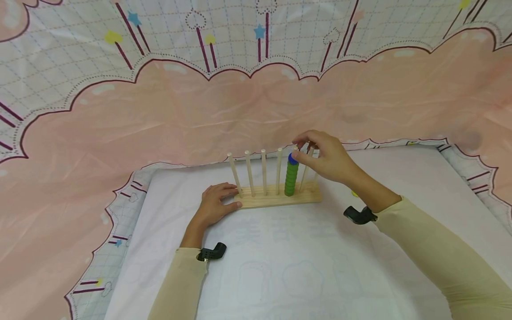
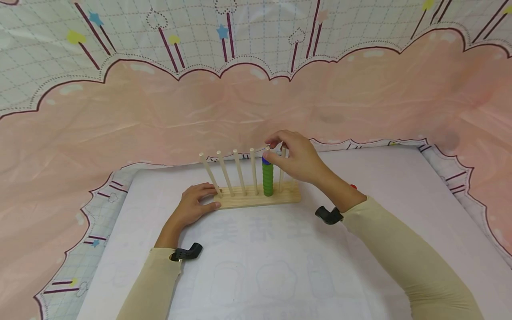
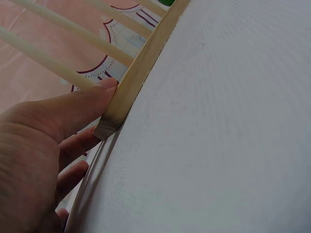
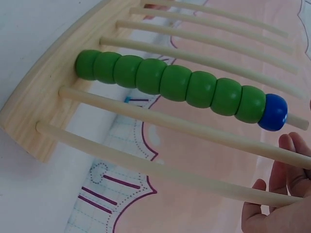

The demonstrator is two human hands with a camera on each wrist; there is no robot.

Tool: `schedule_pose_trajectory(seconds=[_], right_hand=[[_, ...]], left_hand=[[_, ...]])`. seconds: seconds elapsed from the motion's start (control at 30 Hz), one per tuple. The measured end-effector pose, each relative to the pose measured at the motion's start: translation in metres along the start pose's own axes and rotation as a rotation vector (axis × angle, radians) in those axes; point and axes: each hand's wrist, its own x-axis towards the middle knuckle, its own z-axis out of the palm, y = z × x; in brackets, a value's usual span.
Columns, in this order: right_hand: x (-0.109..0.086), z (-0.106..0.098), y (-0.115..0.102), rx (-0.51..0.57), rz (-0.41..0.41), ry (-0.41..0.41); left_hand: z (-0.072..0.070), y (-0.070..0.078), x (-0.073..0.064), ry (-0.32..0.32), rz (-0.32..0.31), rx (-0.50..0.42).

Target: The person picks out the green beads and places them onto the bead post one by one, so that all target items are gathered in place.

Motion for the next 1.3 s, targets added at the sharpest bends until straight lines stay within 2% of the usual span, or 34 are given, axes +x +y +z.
schedule_pose_trajectory(seconds=[0.23, 0.53, 0.73, 0.87, 1.13, 1.3], right_hand=[[0.0000, 0.0006, 0.0021, 0.014, 0.000, 0.011], [-0.0011, 0.0002, 0.0046, 0.105, 0.037, 0.024], [0.0003, -0.0004, 0.0050, 0.114, 0.023, 0.017], [0.0006, -0.0027, 0.0043, 0.066, 0.022, -0.011], [0.0073, -0.0063, 0.0034, -0.164, -0.009, -0.093], [0.0062, -0.0068, 0.0022, -0.149, -0.031, -0.061]], left_hand=[[-0.0001, -0.0005, -0.0007, 0.003, 0.009, 0.014], [-0.0011, -0.0026, 0.0008, 0.003, 0.015, 0.021], [-0.0003, -0.0038, 0.0013, 0.010, 0.036, 0.033], [0.0007, -0.0042, 0.0004, 0.019, 0.054, 0.042], [0.0005, -0.0037, -0.0002, 0.025, 0.056, 0.035], [0.0015, -0.0043, 0.0001, 0.016, 0.043, 0.035]])
